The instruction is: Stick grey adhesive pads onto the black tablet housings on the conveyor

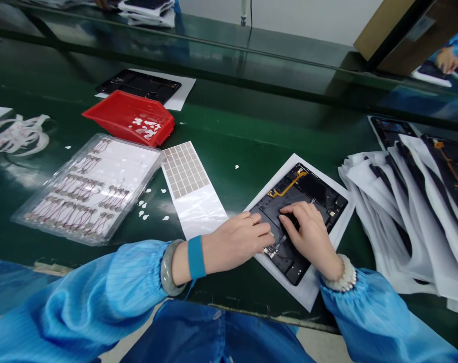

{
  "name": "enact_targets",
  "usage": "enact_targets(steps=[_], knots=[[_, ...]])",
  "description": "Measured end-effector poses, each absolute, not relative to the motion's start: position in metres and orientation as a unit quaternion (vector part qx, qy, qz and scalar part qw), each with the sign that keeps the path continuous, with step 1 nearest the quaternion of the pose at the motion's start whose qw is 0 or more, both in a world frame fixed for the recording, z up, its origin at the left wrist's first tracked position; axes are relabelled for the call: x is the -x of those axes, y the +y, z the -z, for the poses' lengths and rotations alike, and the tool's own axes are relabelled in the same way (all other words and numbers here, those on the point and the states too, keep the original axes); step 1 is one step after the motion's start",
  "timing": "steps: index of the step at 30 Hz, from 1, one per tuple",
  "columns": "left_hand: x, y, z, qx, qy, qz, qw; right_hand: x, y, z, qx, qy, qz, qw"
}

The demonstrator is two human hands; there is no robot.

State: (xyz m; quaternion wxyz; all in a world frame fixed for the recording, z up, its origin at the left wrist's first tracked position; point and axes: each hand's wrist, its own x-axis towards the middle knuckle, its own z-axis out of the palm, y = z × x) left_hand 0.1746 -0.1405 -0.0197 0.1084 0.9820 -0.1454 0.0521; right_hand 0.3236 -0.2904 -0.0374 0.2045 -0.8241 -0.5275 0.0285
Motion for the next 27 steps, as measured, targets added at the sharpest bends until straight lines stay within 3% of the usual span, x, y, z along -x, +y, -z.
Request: enact_targets(steps=[27], knots=[[-0.1708, -0.14, 0.0197, -0.99, -0.105, -0.068, 0.069, -0.3227, -0.2905, 0.0368, 0.825, -0.522, -0.035, 0.215]])
